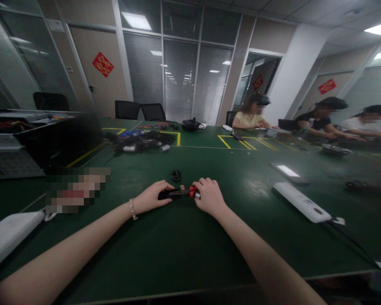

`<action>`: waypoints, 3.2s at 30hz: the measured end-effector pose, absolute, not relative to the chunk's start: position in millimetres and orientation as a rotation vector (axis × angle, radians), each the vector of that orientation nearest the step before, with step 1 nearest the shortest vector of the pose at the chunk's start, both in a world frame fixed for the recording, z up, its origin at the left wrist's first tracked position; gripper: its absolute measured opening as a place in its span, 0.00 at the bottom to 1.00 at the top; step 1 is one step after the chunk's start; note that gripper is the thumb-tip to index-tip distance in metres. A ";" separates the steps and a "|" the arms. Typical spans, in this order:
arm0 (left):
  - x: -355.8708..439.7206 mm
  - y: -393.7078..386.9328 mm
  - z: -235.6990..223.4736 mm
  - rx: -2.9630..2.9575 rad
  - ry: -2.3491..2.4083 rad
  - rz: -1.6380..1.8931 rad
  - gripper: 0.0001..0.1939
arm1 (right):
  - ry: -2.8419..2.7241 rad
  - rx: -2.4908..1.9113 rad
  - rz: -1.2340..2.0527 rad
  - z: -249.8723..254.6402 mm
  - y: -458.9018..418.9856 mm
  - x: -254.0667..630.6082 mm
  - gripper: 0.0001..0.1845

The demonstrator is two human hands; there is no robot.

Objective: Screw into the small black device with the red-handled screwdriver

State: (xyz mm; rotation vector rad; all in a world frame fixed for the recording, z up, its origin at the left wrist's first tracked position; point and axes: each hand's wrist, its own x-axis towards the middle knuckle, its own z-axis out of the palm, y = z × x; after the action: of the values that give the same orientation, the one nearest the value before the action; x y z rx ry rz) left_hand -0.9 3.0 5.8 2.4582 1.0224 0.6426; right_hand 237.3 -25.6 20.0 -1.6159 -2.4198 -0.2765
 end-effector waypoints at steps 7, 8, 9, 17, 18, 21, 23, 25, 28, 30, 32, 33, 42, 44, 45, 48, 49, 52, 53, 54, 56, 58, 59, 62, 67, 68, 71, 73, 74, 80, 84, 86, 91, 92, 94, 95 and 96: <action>-1.1 4.1 4.5 2.448 1.013 0.648 0.16 | -2.414 -1.617 -0.290 16.7 -23.5 237.8 0.19; -1.1 4.1 4.4 2.447 1.013 0.647 0.16 | -2.408 -1.617 -0.293 16.7 -23.6 237.5 0.18; -1.1 4.0 4.4 2.447 1.014 0.647 0.16 | -2.403 -1.619 -0.295 16.9 -23.8 237.2 0.18; -0.7 2.5 5.9 2.457 1.017 0.652 0.15 | -2.382 -1.611 -0.307 20.0 -24.8 238.4 0.18; -0.7 2.6 6.0 2.457 1.019 0.649 0.15 | -2.382 -1.606 -0.302 20.0 -24.9 239.2 0.18; -0.4 3.0 6.8 2.458 1.033 0.634 0.16 | -2.375 -1.586 -0.270 20.0 -25.7 241.1 0.18; 0.0 2.8 8.0 2.460 1.042 0.623 0.15 | -2.357 -1.565 -0.248 20.4 -26.5 241.9 0.18; 0.4 2.4 9.2 2.461 1.051 0.615 0.15 | -2.339 -1.540 -0.235 20.8 -27.1 242.3 0.18; 0.4 1.7 10.0 2.459 1.063 0.612 0.15 | -2.324 -1.491 -0.237 21.3 -27.0 242.9 0.19; 0.2 1.6 9.7 2.464 1.061 0.618 0.16 | -2.326 -1.454 -0.233 21.2 -26.2 243.7 0.21; 0.0 1.8 9.1 2.468 1.056 0.618 0.15 | -2.339 -1.434 -0.219 20.5 -25.1 244.9 0.23; -0.2 1.9 8.8 2.467 1.053 0.618 0.15 | -2.349 -1.429 -0.210 20.0 -24.5 245.6 0.24; -0.8 2.2 7.9 2.466 1.038 0.620 0.16 | -2.341 -1.384 -0.311 18.7 -22.0 247.1 0.22; -0.2 1.9 7.8 2.472 1.036 0.626 0.16 | -2.337 -1.368 -0.338 20.1 -23.3 246.9 0.22; 0.1 1.8 7.8 2.471 1.038 0.628 0.16 | -2.333 -1.366 -0.346 20.8 -24.2 246.6 0.22; 0.8 1.9 8.0 2.464 1.041 0.629 0.15 | -2.319 -1.398 -0.360 22.0 -26.8 245.1 0.20; 0.8 2.2 8.0 2.465 1.042 0.629 0.15 | -2.321 -1.416 -0.363 21.8 -27.3 244.3 0.19; 0.6 3.3 7.4 2.476 1.039 0.632 0.15 | -2.331 -1.462 -0.376 19.8 -27.0 241.9 0.16; 0.5 3.7 7.1 2.480 1.034 0.634 0.15 | -2.334 -1.471 -0.381 18.7 -26.3 241.3 0.14; 0.3 3.9 6.6 2.481 1.029 0.637 0.15 | -2.336 -1.480 -0.386 17.6 -25.4 240.9 0.13; 0.0 4.0 6.0 2.482 1.022 0.643 0.16 | -2.341 -1.488 -0.389 15.3 -23.5 240.8 0.13; -0.2 3.4 6.1 2.478 1.020 0.644 0.16 | -2.344 -1.488 -0.383 13.5 -21.7 241.1 0.13; -0.2 3.0 6.4 2.475 1.022 0.641 0.16 | -2.344 -1.488 -0.382 12.8 -21.0 241.3 0.13; 0.0 1.9 8.3 2.464 1.032 0.629 0.15 | -2.345 -1.492 -0.387 12.1 -19.7 241.4 0.12; 0.5 2.0 9.5 2.458 1.042 0.619 0.15 | -2.353 -1.482 -0.377 13.4 -20.9 240.4 0.12; 0.5 2.1 9.1 2.461 1.039 0.622 0.15 | -2.351 -1.476 -0.373 13.7 -21.6 240.3 0.12; 0.4 2.5 7.5 2.480 1.037 0.634 0.15 | -2.326 -1.440 -0.349 14.6 -23.8 240.6 0.12; 0.2 2.8 6.5 2.490 1.044 0.635 0.15 | -2.288 -1.400 -0.309 15.2 -24.9 241.3 0.13; 0.0 2.9 6.1 2.491 1.046 0.635 0.16 | -2.267 -1.381 -0.280 15.6 -25.0 241.8 0.14; -0.9 3.7 5.4 2.471 1.039 0.621 0.16 | -2.239 -1.326 -0.131 14.6 -20.0 246.4 0.19; -0.9 3.1 6.6 2.475 1.046 0.619 0.16 | -2.282 -1.341 -0.181 11.3 -16.8 249.0 0.21; -0.8 2.5 7.3 2.467 1.049 0.614 0.17 | -2.283 -1.361 -0.197 11.0 -17.5 249.0 0.22; -0.3 0.8 10.2 2.448 1.046 0.612 0.16 | -2.248 -1.450 -0.217 16.1 -25.0 244.4 0.20; -0.2 0.4 10.8 2.444 1.046 0.610 0.16 | -2.248 -1.458 -0.212 17.5 -26.7 243.2 0.19; -0.3 0.0 11.6 2.437 1.051 0.606 0.16 | -2.253 -1.467 -0.217 19.9 -29.3 241.1 0.16; -0.4 -0.1 11.6 2.435 1.054 0.607 0.16 | -2.255 -1.464 -0.225 20.8 -30.2 240.4 0.15; -0.5 0.0 11.4 2.434 1.054 0.612 0.15 | -2.257 -1.458 -0.235 21.5 -30.9 239.9 0.15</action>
State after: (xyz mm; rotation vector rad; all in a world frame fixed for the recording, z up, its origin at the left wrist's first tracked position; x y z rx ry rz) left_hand -0.5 0.0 11.4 2.4344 1.0540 0.6116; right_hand 239.9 -30.9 21.5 -1.4579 -2.2568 -0.2351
